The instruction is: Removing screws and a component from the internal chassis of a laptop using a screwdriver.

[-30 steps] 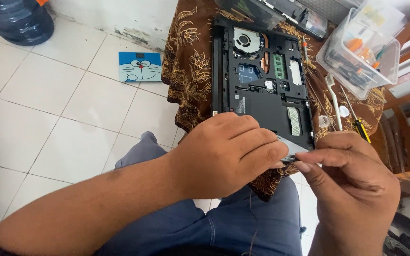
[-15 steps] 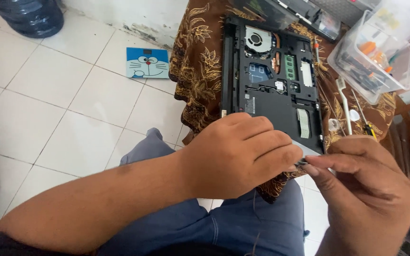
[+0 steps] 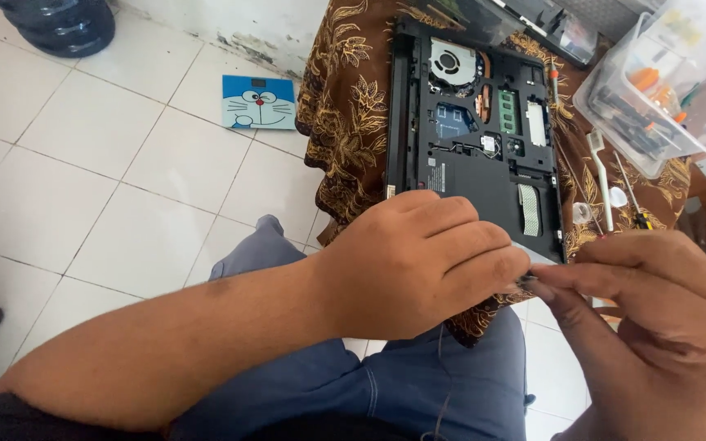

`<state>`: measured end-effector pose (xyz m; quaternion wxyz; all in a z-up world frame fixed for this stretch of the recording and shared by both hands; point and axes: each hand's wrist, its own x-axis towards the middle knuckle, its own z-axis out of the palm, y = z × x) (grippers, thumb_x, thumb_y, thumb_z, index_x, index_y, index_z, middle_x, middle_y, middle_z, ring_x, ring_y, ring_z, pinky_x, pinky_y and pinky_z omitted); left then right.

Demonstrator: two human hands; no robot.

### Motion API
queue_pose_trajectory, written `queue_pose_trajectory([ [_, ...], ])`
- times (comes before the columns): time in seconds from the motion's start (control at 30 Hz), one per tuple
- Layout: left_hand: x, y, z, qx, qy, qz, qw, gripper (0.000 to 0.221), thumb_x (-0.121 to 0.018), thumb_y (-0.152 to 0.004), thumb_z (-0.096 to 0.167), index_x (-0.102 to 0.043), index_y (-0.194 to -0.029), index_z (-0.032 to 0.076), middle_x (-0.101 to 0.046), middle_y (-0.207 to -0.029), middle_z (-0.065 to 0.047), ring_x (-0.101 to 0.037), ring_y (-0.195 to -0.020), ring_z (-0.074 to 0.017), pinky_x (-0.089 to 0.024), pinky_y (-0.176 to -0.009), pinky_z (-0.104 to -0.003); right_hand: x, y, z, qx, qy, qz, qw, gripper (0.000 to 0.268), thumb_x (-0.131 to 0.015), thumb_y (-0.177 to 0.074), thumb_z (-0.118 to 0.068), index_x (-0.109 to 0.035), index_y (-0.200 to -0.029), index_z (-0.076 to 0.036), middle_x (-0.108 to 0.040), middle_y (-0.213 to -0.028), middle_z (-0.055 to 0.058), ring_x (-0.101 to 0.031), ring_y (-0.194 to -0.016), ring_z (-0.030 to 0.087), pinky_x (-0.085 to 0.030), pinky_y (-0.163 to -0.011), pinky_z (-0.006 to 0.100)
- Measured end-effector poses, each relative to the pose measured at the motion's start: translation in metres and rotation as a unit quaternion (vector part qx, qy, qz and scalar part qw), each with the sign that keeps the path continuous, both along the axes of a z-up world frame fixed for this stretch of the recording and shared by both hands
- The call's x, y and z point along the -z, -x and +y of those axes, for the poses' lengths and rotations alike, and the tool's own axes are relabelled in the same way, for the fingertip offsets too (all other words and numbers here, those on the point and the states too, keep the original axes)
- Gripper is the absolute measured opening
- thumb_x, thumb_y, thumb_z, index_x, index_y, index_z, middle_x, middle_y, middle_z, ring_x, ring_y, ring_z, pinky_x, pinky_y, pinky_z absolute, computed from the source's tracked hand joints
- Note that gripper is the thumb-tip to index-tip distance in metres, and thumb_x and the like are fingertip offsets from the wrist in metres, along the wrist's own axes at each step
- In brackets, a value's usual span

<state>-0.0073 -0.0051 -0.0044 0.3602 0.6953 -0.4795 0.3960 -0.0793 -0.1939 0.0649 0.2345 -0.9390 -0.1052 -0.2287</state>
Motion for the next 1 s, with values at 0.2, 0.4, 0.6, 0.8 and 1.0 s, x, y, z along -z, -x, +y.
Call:
queue_pose_trajectory([
  [0.2, -0.011, -0.003, 0.003, -0.021, 0.019, -0.009, 1.0, 0.022, -0.055, -0.112, 0.016, -0.069, -0.104, 0.0, -0.07, -0.098, -0.013, -0.062, -0.083, -0.025, -0.054, -0.078, -0.036, 0.0, -0.019, -0.001, -0.127, 0.023, -0.061, 0.99, 0.011, -0.084, -0.089, 0.012, -0.074, -0.093, 0.01, -0.066, -0.092, 0.022, -0.061, -0.084, 0.029, -0.048, -0.081, 0.039],
  [0.4, -0.013, -0.008, -0.001, -0.02, 0.011, 0.045, 0.999, 0.016, -0.058, -0.108, 0.015, -0.065, -0.107, 0.0, -0.069, -0.1, -0.014, -0.064, -0.087, -0.0289, -0.055, -0.086, -0.041, 0.014, -0.033, -0.009, -0.15, -0.003, -0.09, 0.985, 0.016, -0.076, -0.094, -0.001, -0.075, -0.107, 0.008, -0.067, -0.098, 0.02, -0.062, -0.09, 0.03, -0.049, -0.085, 0.041],
  [0.6, -0.02, -0.016, -0.004, -0.012, 0.006, 0.109, 0.994, 0.011, -0.061, -0.105, 0.009, -0.065, -0.107, -0.001, -0.07, -0.097, -0.014, -0.065, -0.086, -0.0304, -0.055, -0.079, -0.042, 0.013, -0.053, -0.012, -0.183, 0.006, -0.122, 0.976, 0.015, -0.073, -0.095, -0.002, -0.075, -0.109, 0.003, -0.067, -0.101, 0.015, -0.063, -0.089, 0.028, -0.049, -0.089, 0.04],
  [0.8, -0.021, -0.016, -0.003, -0.035, 0.0, 0.141, 0.989, 0.015, -0.058, -0.105, 0.014, -0.064, -0.103, 0.0, -0.067, -0.092, -0.013, -0.063, -0.083, -0.0302, -0.053, -0.079, -0.041, 0.006, -0.069, -0.022, -0.251, 0.052, -0.127, 0.958, 0.016, -0.074, -0.093, -0.004, -0.073, -0.108, 0.002, -0.067, -0.105, 0.012, -0.063, -0.089, 0.028, -0.052, -0.086, 0.042],
  [1.0, -0.021, -0.02, -0.002, -0.04, -0.002, 0.148, 0.988, 0.016, -0.058, -0.106, 0.015, -0.064, -0.106, 0.0, -0.068, -0.095, -0.013, -0.063, -0.083, -0.0292, -0.053, -0.078, -0.04, 0.002, -0.075, -0.023, -0.259, 0.048, -0.114, 0.958, 0.014, -0.076, -0.092, -0.003, -0.074, -0.104, 0.002, -0.068, -0.103, 0.014, -0.065, -0.09, 0.03, -0.053, -0.086, 0.042],
])
